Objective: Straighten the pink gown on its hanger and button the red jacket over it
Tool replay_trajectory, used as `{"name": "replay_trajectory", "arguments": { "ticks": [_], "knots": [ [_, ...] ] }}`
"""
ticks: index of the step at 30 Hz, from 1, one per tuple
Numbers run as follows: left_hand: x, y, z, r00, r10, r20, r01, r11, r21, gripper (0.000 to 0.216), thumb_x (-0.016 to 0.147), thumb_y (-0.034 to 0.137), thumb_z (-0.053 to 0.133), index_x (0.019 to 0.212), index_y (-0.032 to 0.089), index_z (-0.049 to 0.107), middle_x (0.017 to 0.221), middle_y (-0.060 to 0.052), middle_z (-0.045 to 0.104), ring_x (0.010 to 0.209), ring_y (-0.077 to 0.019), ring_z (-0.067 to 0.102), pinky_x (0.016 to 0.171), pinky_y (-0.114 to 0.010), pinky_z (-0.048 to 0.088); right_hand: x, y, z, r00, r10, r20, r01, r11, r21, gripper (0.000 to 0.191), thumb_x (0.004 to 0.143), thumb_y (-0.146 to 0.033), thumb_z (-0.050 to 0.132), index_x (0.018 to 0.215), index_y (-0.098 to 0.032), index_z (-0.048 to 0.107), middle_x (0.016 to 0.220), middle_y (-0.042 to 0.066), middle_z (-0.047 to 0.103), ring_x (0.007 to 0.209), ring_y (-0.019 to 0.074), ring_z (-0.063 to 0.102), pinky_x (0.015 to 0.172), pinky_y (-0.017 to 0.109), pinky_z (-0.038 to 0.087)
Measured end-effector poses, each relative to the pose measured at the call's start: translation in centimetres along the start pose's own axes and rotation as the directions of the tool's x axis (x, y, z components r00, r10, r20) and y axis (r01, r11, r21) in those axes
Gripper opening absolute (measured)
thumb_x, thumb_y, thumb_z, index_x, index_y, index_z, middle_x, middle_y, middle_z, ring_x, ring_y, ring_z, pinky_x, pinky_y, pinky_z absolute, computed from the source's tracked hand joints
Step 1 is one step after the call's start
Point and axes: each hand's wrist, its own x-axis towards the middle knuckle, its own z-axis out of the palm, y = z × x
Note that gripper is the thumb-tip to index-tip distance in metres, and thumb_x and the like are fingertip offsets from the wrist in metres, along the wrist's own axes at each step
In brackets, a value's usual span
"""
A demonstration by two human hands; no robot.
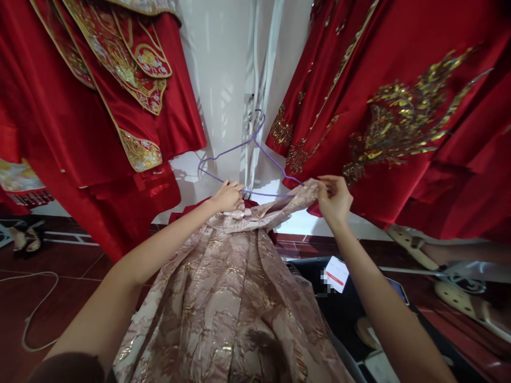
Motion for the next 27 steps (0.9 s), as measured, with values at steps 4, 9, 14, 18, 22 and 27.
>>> {"name": "replay_trajectory", "arguments": {
  "ticks": [4, 9, 14, 18, 22, 27],
  "knots": [
    [1.6, 1.5, 0.7, 0.997, -0.076, -0.018, 0.073, 0.989, -0.126, 0.029, 0.087, 0.031, 0.046, 0.079, 0.020, 0.072, 0.103, -0.010, 0.060, 0.099, -0.0272, 0.048, 0.081, -0.044, 0.034, 3.2, -1.8, 2.6, 0.989, -0.074, 0.129, 0.087, 0.991, -0.102, 0.020, 0.085, -0.031, 0.048, 0.100, -0.025, 0.059, 0.089, 0.005, 0.068, 0.080, 0.0226, 0.064, 0.076, 0.037, 0.048],
    [3.4, 4.4, 1.6, 0.979, -0.196, -0.051, 0.173, 0.938, -0.299, 0.031, 0.090, 0.036, 0.044, 0.086, 0.024, 0.073, 0.108, -0.007, 0.059, 0.102, -0.0264, 0.048, 0.086, -0.046, 0.033, 5.2, -1.8, 5.7, 0.979, -0.106, 0.173, 0.118, 0.991, -0.063, 0.022, 0.087, -0.028, 0.041, 0.102, -0.023, 0.056, 0.090, 0.006, 0.066, 0.082, 0.0217, 0.062, 0.080, 0.035, 0.045],
    [1.9, 4.4, 0.4, 0.955, -0.186, -0.230, 0.104, 0.939, -0.327, 0.033, 0.091, 0.039, 0.043, 0.083, 0.021, 0.069, 0.120, -0.006, 0.054, 0.112, -0.0243, 0.045, 0.095, -0.044, 0.032, 5.4, -1.4, 6.5, 0.985, -0.048, 0.169, 0.062, 0.995, -0.078, 0.025, 0.086, -0.043, 0.047, 0.093, -0.022, 0.057, 0.083, 0.003, 0.065, 0.076, 0.0200, 0.060, 0.087, 0.038, 0.041],
    [-1.3, 0.2, -0.8, 0.842, -0.354, -0.407, 0.216, 0.913, -0.346, 0.031, 0.093, 0.033, 0.037, 0.089, 0.019, 0.064, 0.104, -0.008, 0.060, 0.103, -0.0202, 0.050, 0.096, -0.039, 0.033, 6.0, -1.4, 6.0, 0.977, -0.068, 0.203, 0.080, 0.995, -0.051, 0.023, 0.084, -0.044, 0.052, 0.085, -0.021, 0.058, 0.078, 0.002, 0.065, 0.071, 0.0189, 0.059, 0.080, 0.035, 0.043],
    [-5.3, -6.0, 0.2, 0.570, -0.684, -0.455, 0.564, 0.729, -0.389, 0.035, 0.092, 0.036, 0.035, 0.088, 0.016, 0.064, 0.091, -0.010, 0.064, 0.091, -0.0217, 0.057, 0.087, -0.035, 0.038, 6.5, -1.3, 5.8, 0.974, -0.087, 0.210, 0.091, 0.996, -0.009, 0.021, 0.083, -0.041, 0.052, 0.082, -0.021, 0.058, 0.078, 0.002, 0.064, 0.071, 0.0183, 0.058, 0.073, 0.031, 0.043],
    [-8.2, -11.1, 2.8, 0.320, -0.927, -0.197, 0.743, 0.375, -0.554, 0.035, 0.085, 0.040, 0.044, 0.088, 0.015, 0.069, 0.079, -0.008, 0.068, 0.075, -0.0219, 0.061, 0.069, -0.028, 0.042, 7.0, -1.5, 5.7, 0.979, -0.055, 0.197, 0.053, 0.998, 0.016, 0.017, 0.078, -0.036, 0.056, 0.075, -0.020, 0.059, 0.068, 0.000, 0.061, 0.064, 0.0160, 0.054, 0.065, 0.028, 0.042]
  ]
}}
